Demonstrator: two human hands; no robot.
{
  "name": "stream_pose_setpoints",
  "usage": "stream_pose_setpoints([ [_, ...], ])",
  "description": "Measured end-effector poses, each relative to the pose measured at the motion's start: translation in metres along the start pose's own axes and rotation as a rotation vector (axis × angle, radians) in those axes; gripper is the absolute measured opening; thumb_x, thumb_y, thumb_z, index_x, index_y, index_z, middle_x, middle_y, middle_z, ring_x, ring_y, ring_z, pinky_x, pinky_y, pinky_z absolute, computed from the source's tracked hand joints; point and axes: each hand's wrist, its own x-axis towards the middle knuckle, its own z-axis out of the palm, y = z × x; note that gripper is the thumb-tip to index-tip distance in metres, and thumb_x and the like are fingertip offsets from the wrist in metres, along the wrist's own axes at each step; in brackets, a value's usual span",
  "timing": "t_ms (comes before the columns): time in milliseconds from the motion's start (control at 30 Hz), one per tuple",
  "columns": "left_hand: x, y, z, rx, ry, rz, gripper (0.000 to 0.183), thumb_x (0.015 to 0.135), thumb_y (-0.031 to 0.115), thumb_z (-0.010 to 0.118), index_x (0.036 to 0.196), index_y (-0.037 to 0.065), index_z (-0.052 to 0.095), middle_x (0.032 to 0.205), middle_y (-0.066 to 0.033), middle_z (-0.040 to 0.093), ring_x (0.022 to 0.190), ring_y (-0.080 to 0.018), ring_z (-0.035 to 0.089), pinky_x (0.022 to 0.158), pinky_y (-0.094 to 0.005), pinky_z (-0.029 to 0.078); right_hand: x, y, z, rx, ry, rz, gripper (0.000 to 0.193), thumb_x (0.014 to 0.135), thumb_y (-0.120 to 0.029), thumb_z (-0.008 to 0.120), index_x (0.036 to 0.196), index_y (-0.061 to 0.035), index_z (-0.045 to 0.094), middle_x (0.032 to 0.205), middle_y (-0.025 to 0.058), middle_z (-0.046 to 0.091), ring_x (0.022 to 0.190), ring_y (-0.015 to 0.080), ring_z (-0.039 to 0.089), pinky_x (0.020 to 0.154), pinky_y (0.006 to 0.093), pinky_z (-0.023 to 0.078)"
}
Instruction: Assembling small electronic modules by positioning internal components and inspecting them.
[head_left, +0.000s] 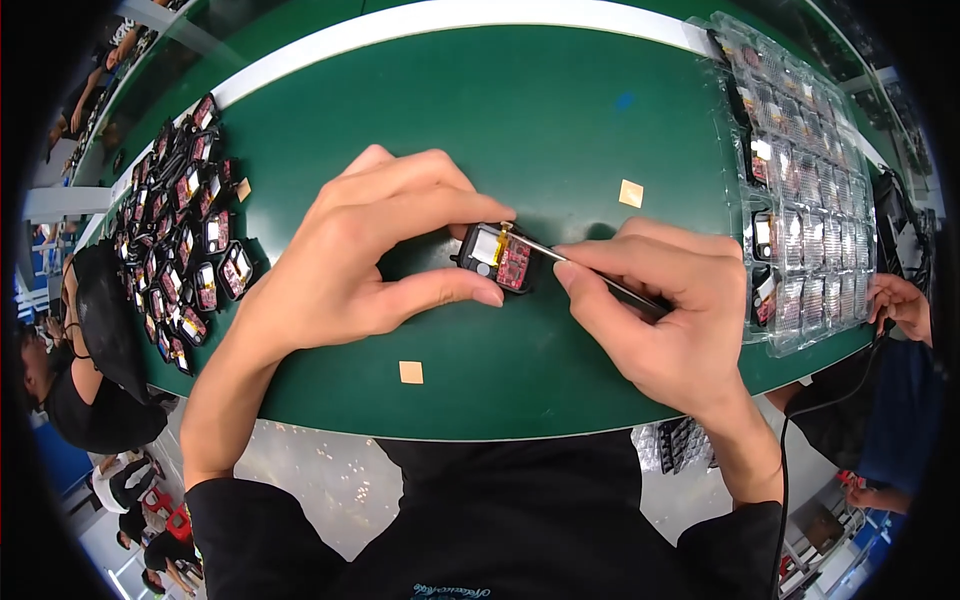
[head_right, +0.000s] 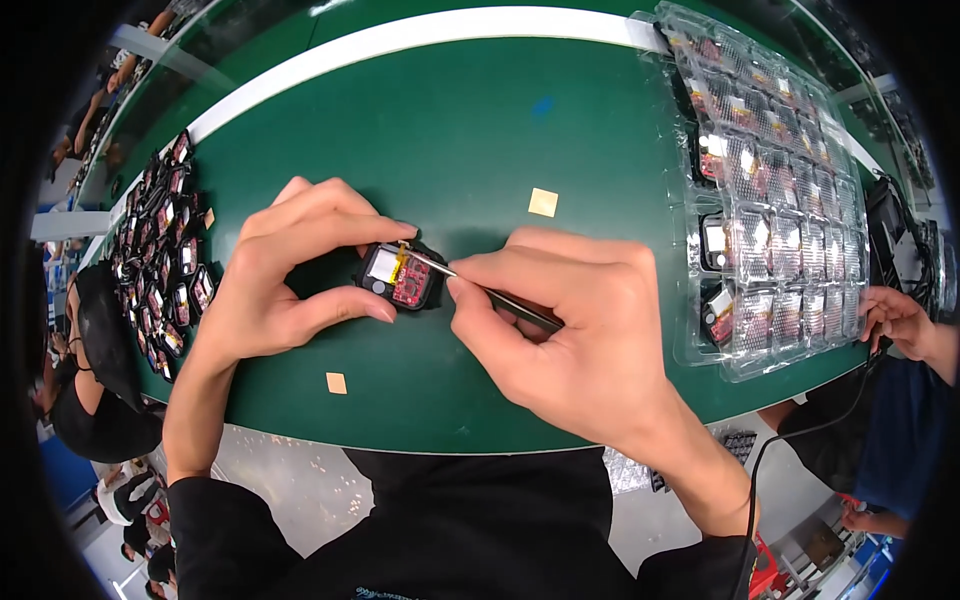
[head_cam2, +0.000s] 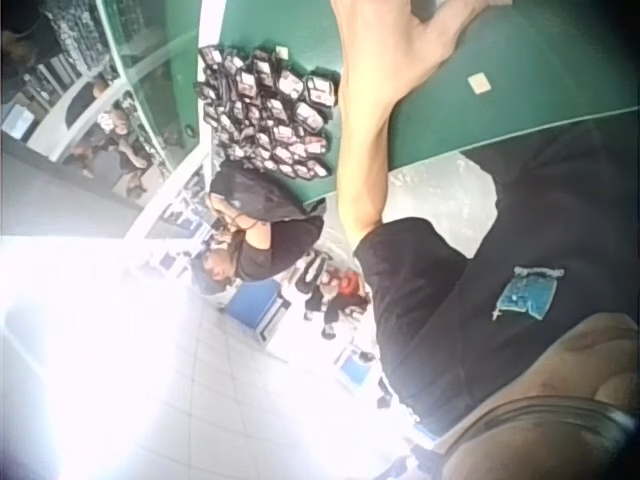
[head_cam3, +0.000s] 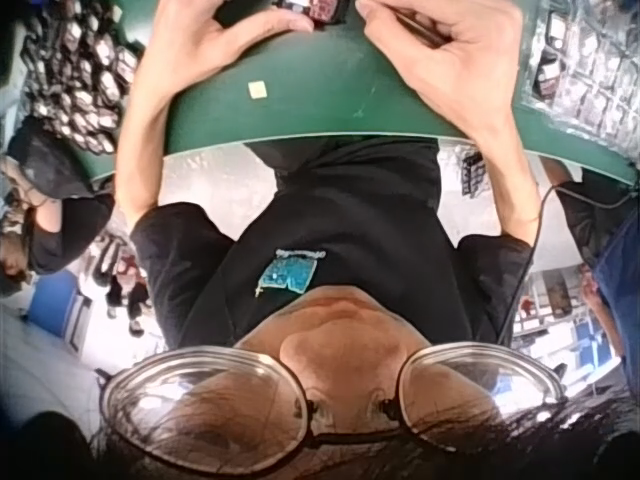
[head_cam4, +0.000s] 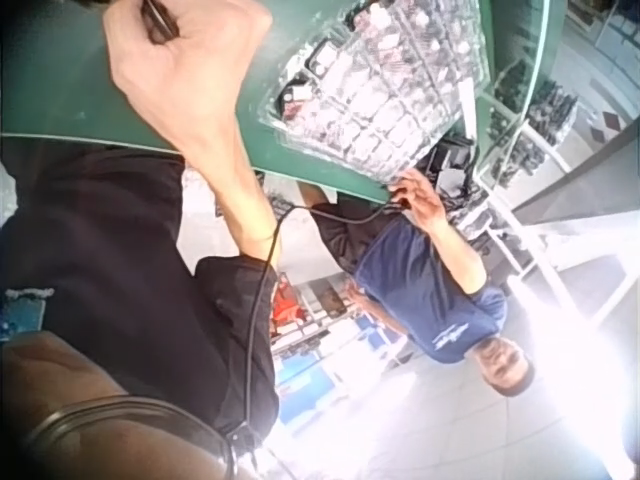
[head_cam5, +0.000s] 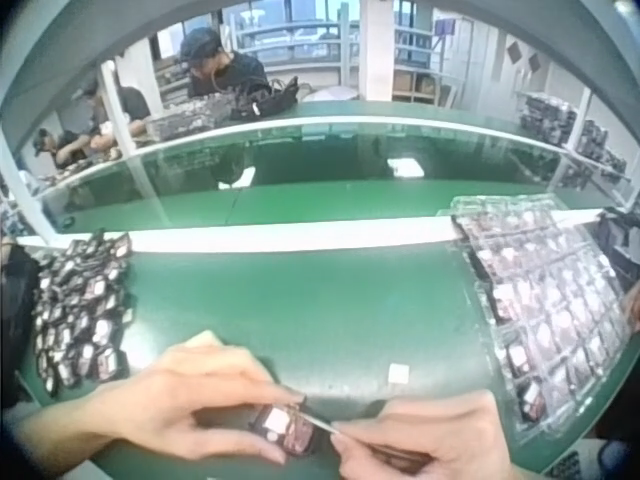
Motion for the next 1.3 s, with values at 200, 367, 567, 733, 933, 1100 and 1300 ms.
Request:
stream_pose_setpoints([
  [200, -0.001, 0.000, 0.001, 0.006, -0.009, 0.004, 0.062, 0.074, 0.032, 0.099, 0.126, 0.004, 0.083, 0.100, -0.0061, 0.076, 0.088, -0.0217, 0.067, 0.081, -0.0355, 0.040, -0.001, -0.001, 0.003, -0.013, 0.014, 0.019, 0.008, 0.085, 0.004, 0.084, 0.092, 0.0039, 0.083, 0.066, 0.0062, 0.066, 0.051, 0.0120, 0.060, 0.048, 0.0296, 0.041],
  [367, 0.001, 0.006, -0.001, -0.021, 0.012, -0.058, 0.058, 0.075, 0.031, 0.100, 0.124, 0.004, 0.082, 0.094, -0.0051, 0.073, 0.080, -0.0192, 0.063, 0.076, -0.0320, 0.041, -0.006, 0.001, 0.001, -0.089, 0.049, -0.072, 0.015, 0.081, 0.005, 0.087, 0.096, 0.0026, 0.085, 0.065, 0.0042, 0.061, 0.050, 0.0109, 0.055, 0.046, 0.0288, 0.038],
  [567, 0.000, 0.003, 0.003, 0.000, 0.040, -0.028, 0.057, 0.074, 0.031, 0.101, 0.122, 0.006, 0.082, 0.094, -0.0049, 0.073, 0.080, -0.0182, 0.062, 0.074, -0.0314, 0.041, -0.007, 0.001, 0.007, -0.236, 0.126, -0.208, 0.027, 0.077, 0.006, 0.090, 0.102, 0.0005, 0.086, 0.069, 0.0030, 0.060, 0.050, 0.0143, 0.054, 0.046, 0.0317, 0.041],
  [733, 0.001, -0.001, 0.001, -0.011, 0.021, -0.012, 0.057, 0.074, 0.030, 0.101, 0.121, 0.005, 0.082, 0.097, -0.0047, 0.075, 0.080, -0.0171, 0.062, 0.074, -0.0311, 0.040, -0.006, 0.003, 0.010, -0.282, 0.129, -0.275, 0.028, 0.077, 0.007, 0.089, 0.103, 0.0001, 0.086, 0.071, 0.0035, 0.062, 0.051, 0.0165, 0.056, 0.046, 0.0339, 0.043],
  [933, 0.000, -0.008, -0.007, -0.086, -0.057, -0.029, 0.059, 0.073, 0.031, 0.101, 0.123, 0.005, 0.083, 0.101, -0.0032, 0.077, 0.081, -0.0157, 0.060, 0.073, -0.0308, 0.039, -0.007, -0.001, 0.002, -0.056, 0.027, -0.062, 0.021, 0.085, 0.006, 0.089, 0.105, 0.0013, 0.087, 0.074, 0.0039, 0.069, 0.059, 0.0089, 0.057, 0.053, 0.0267, 0.040],
  [1100, 0.001, -0.009, -0.009, -0.091, -0.096, -0.029, 0.059, 0.072, 0.032, 0.101, 0.122, 0.005, 0.084, 0.104, -0.0032, 0.078, 0.085, -0.0159, 0.060, 0.073, -0.0311, 0.039, -0.009, 0.001, 0.001, -0.013, 0.000, -0.005, 0.018, 0.086, 0.006, 0.087, 0.103, 0.0028, 0.087, 0.074, 0.0054, 0.071, 0.061, 0.0100, 0.059, 0.055, 0.0266, 0.041],
  [1300, 0.001, -0.011, -0.009, -0.114, -0.095, -0.018, 0.058, 0.072, 0.032, 0.101, 0.121, 0.004, 0.084, 0.105, -0.0044, 0.078, 0.088, -0.0176, 0.063, 0.075, -0.0316, 0.041, -0.007, 0.001, 0.002, -0.019, -0.011, -0.009, 0.017, 0.086, 0.006, 0.086, 0.102, 0.0030, 0.087, 0.074, 0.0054, 0.070, 0.060, 0.0099, 0.059, 0.055, 0.0265, 0.041],
])
